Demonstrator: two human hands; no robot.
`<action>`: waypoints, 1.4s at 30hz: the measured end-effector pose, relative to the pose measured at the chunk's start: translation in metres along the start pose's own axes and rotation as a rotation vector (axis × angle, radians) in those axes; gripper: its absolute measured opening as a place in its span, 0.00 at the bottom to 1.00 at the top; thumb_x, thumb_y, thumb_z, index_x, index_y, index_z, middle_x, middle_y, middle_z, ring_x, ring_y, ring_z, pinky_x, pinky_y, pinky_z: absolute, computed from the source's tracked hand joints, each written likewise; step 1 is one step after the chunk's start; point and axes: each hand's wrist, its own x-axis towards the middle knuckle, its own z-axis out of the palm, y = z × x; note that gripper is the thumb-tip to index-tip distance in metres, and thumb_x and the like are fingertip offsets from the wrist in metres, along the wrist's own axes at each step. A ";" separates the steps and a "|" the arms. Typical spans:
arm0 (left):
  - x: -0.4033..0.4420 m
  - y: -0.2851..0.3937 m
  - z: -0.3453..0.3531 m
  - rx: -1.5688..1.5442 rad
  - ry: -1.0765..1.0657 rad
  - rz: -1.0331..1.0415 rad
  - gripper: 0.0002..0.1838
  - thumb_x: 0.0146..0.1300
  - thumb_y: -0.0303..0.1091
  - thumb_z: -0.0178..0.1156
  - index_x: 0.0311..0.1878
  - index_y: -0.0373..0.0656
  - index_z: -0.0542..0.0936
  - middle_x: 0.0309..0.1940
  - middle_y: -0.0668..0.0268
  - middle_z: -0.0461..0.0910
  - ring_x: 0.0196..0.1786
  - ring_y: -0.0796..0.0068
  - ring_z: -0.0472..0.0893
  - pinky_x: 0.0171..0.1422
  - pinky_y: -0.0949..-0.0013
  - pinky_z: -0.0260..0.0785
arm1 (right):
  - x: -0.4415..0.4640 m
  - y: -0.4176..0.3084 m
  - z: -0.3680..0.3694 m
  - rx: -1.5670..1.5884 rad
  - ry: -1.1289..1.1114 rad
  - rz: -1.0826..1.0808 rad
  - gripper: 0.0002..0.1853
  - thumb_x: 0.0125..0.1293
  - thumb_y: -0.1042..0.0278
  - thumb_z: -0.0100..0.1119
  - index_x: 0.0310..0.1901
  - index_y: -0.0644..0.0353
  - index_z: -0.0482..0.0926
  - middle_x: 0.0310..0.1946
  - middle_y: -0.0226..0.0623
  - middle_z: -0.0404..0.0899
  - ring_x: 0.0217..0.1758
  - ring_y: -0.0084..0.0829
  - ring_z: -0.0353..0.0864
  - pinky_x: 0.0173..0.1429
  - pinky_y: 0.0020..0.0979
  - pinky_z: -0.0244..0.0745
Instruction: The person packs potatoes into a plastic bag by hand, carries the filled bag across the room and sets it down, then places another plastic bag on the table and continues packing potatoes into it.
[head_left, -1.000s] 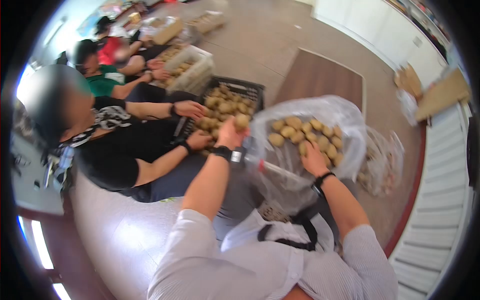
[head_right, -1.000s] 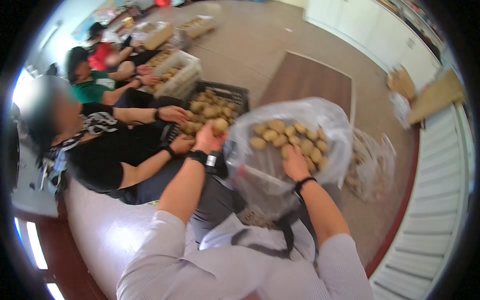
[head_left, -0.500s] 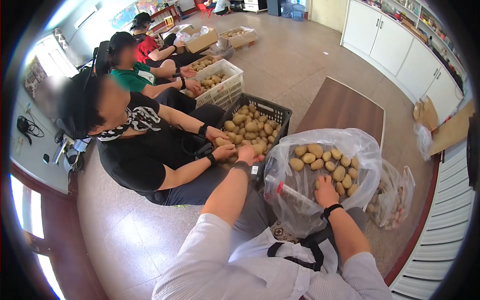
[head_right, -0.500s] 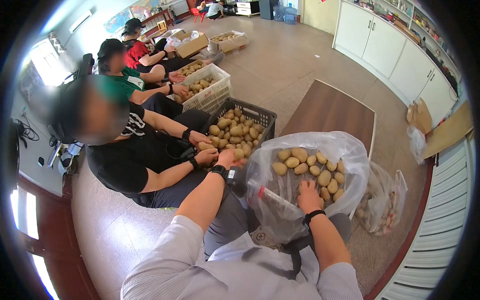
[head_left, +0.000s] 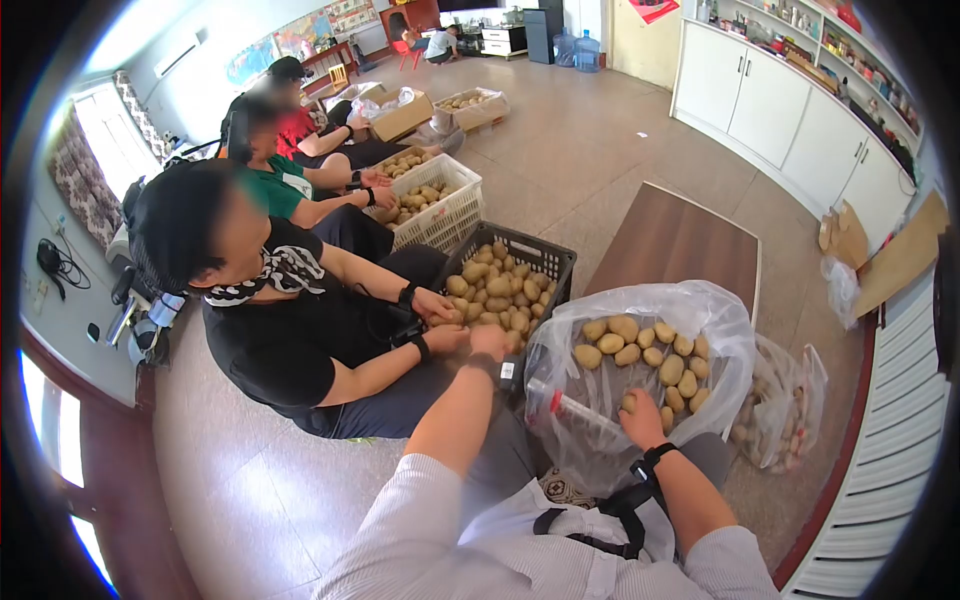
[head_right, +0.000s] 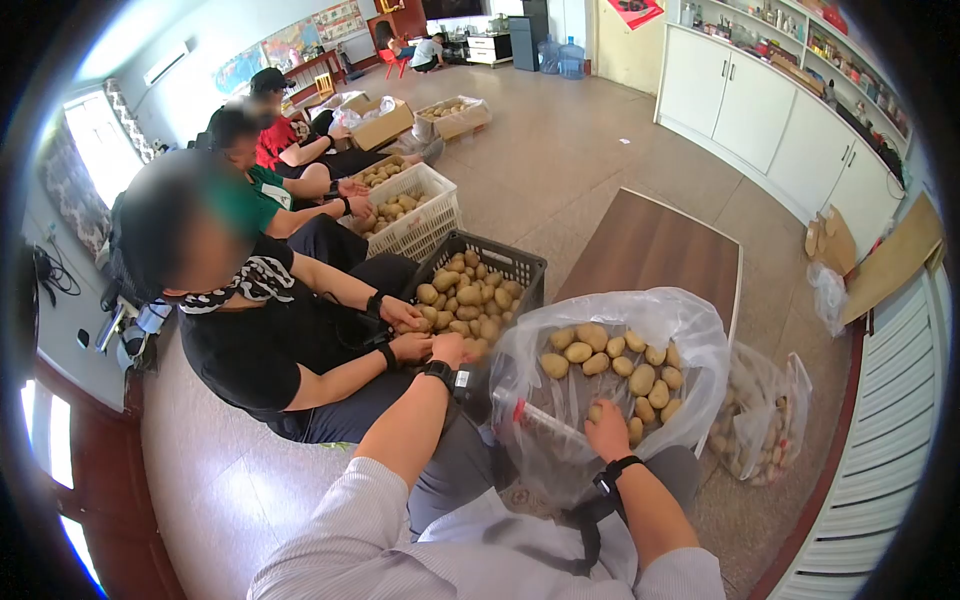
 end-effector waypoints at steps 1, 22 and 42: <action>-0.003 0.010 -0.011 0.001 0.004 0.002 0.09 0.49 0.39 0.68 0.21 0.44 0.82 0.24 0.62 0.83 0.31 0.62 0.84 0.35 0.57 0.74 | 0.001 -0.003 -0.002 0.001 0.005 -0.001 0.25 0.56 0.68 0.65 0.56 0.57 0.71 0.50 0.51 0.75 0.52 0.54 0.77 0.56 0.46 0.74; -0.051 0.129 -0.079 -1.641 -0.755 -0.034 0.22 0.71 0.53 0.53 0.56 0.45 0.75 0.46 0.62 0.80 0.34 0.69 0.84 0.28 0.71 0.71 | 0.052 -0.138 -0.044 1.003 -0.230 0.141 0.19 0.70 0.66 0.58 0.60 0.62 0.71 0.44 0.33 0.79 0.33 0.24 0.79 0.35 0.26 0.74; 0.003 0.046 -0.016 -2.133 -0.087 -0.606 0.18 0.70 0.48 0.53 0.52 0.45 0.75 0.37 0.60 0.78 0.29 0.63 0.77 0.31 0.62 0.76 | -0.018 -0.003 -0.012 -0.010 0.479 0.521 0.46 0.52 0.68 0.69 0.71 0.67 0.55 0.72 0.63 0.50 0.76 0.58 0.49 0.79 0.47 0.47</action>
